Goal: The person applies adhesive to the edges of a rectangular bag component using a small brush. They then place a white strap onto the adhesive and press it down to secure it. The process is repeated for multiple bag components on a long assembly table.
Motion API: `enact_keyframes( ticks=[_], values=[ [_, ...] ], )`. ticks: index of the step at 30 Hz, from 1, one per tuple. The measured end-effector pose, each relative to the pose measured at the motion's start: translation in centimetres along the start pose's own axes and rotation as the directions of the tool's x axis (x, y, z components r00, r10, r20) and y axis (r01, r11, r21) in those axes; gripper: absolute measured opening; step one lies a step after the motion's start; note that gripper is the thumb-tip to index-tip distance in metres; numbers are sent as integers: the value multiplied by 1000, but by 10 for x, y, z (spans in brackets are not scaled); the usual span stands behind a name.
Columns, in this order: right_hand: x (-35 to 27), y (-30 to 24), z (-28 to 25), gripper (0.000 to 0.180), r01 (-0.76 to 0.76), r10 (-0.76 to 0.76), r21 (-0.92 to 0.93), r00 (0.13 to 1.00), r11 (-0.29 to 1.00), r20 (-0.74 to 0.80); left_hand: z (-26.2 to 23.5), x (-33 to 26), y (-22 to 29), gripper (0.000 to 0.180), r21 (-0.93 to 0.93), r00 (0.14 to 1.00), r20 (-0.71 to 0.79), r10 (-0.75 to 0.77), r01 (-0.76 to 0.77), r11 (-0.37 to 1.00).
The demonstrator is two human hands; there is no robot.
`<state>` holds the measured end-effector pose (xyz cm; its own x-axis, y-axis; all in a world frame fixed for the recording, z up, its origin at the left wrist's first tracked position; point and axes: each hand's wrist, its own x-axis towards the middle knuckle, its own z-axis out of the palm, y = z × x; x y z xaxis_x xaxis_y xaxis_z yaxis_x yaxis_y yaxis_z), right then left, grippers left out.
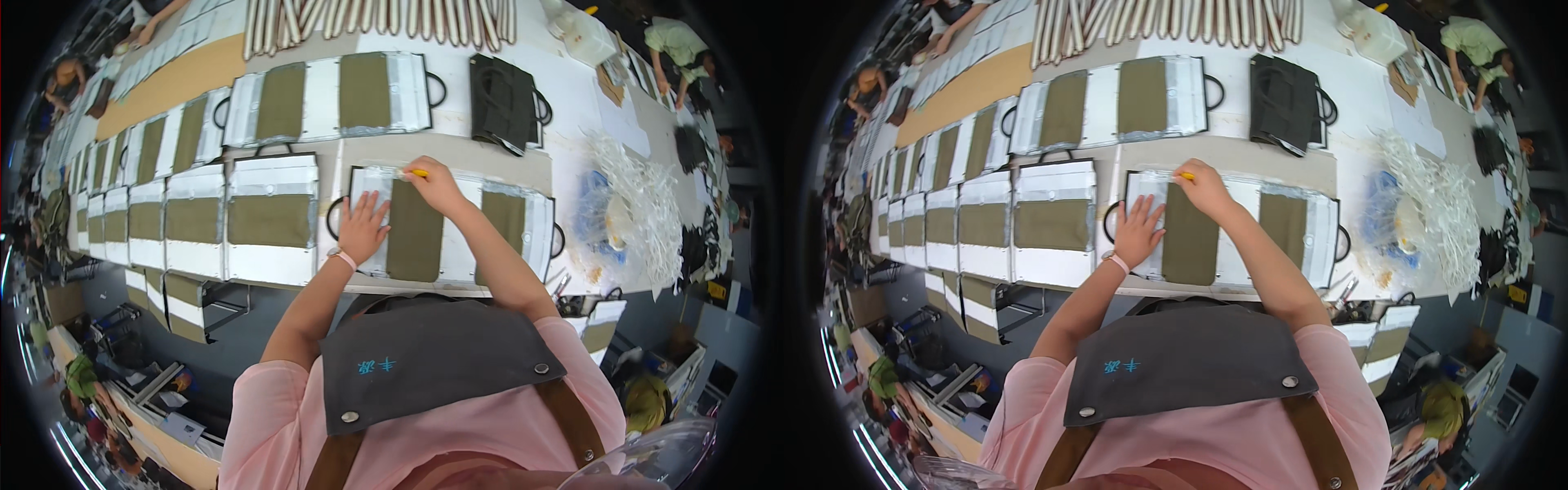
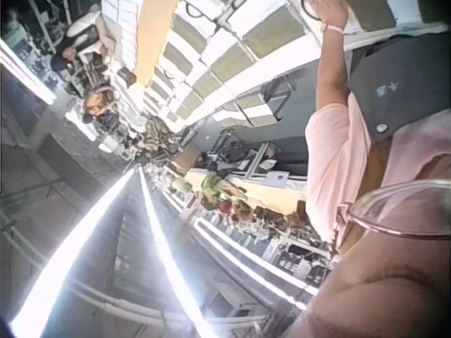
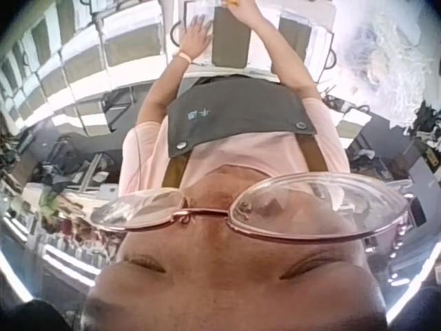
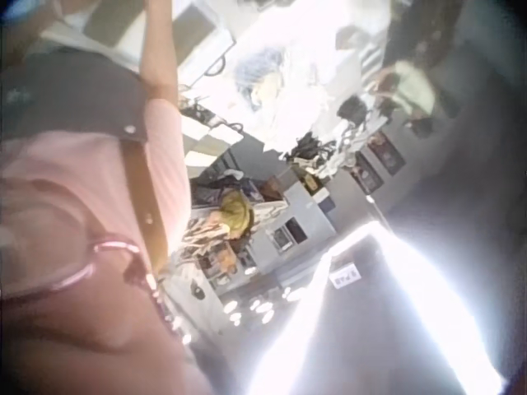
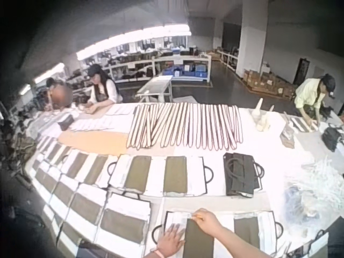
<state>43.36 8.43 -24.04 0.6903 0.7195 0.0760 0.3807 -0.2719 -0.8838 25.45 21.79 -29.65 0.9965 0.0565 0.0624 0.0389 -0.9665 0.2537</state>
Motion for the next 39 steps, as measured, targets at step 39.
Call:
enact_keyframes(
  ticks=[39],
  values=[
    [-23,-140,-25,43,403,-311,-605,915,686,257,-134,-19,16,44,-982,955,-93,-282,-42,183]
  ],
)
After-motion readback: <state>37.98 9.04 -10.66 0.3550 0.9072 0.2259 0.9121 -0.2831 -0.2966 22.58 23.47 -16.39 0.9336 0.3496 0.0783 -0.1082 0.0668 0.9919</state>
